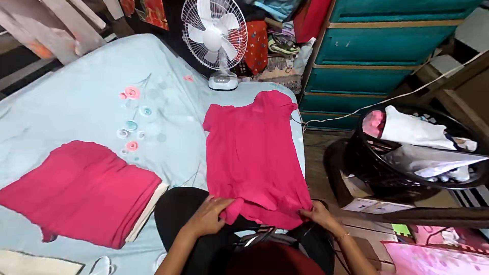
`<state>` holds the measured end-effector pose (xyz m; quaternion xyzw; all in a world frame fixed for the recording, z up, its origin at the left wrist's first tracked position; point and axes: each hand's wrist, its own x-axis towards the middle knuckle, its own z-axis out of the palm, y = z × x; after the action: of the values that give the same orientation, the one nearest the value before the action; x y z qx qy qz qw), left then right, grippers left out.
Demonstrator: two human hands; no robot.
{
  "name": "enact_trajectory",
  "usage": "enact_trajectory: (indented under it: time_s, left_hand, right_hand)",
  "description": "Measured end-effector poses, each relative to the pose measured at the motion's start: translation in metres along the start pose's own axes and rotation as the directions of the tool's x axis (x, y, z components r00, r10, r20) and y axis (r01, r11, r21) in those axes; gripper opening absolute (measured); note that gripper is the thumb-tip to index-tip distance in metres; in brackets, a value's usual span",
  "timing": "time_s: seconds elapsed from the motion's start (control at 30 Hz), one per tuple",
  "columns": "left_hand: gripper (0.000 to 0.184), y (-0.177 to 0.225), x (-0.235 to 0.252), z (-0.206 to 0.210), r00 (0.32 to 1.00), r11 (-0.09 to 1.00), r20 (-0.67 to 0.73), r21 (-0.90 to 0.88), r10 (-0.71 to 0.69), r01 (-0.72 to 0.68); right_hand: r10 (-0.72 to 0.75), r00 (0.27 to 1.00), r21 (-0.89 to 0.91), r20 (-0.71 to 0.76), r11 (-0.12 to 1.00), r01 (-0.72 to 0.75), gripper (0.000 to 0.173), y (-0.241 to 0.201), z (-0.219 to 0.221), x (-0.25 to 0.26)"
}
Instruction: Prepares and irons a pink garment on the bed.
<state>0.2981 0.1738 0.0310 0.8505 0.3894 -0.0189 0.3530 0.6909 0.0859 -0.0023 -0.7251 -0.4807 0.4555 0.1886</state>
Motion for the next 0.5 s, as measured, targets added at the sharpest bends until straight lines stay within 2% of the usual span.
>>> enact_trajectory:
  time_s: [0.07,0.1,0.13,0.2,0.27,0.33,0.37,0.43,0.5]
  left_hand:
    - [0.067,-0.004,0.002,0.003,0.998,1.000,0.065,0.017,0.020,-0.022]
    - [0.061,-0.006,0.003,0.007,0.999,0.998,0.019,0.033,0.046,-0.047]
    - [0.048,-0.009,0.004,0.011,0.994,0.996,-0.064,0.047,0.085,-0.082]
    - [0.029,-0.017,0.005,0.009,0.982,0.995,-0.156,0.031,0.103,-0.099]
    - [0.023,-0.022,-0.004,-0.009,0.979,0.997,-0.189,0.009,0.072,-0.071]
    - [0.025,-0.022,-0.020,-0.035,0.991,1.000,-0.129,-0.024,0.016,-0.020]
    - [0.024,-0.022,-0.028,-0.046,0.995,0.999,-0.098,-0.041,0.011,-0.015]
    - [0.021,-0.019,-0.039,-0.064,1.000,0.998,0.015,-0.064,-0.018,0.019]
    - [0.017,-0.016,-0.042,-0.070,0.993,0.998,0.116,-0.044,-0.035,0.041]
  right_hand:
    - [-0.081,0.989,0.108,-0.123,0.990,0.094,0.023,-0.002,-0.001,0.000]
    - [-0.110,0.972,0.157,-0.207,0.977,0.144,0.024,-0.003,0.000,0.000]
    - [-0.124,0.952,0.195,-0.280,0.963,0.183,0.026,-0.005,0.002,-0.001]
    - [-0.103,0.948,0.248,-0.300,0.952,0.182,0.030,-0.011,-0.001,-0.004]
    - [-0.067,0.990,0.181,-0.124,0.979,0.089,0.028,-0.013,-0.011,-0.012]
    - [-0.058,0.987,0.003,0.151,0.998,0.058,0.026,-0.009,-0.020,-0.023]
    - [-0.060,0.956,-0.083,0.287,0.993,0.087,0.025,-0.010,-0.023,-0.029]
    - [-0.064,0.842,-0.191,0.536,0.962,0.195,0.020,-0.017,-0.022,-0.037]
    - [-0.038,0.725,-0.221,0.688,0.940,0.259,0.015,-0.020,-0.011,-0.034]
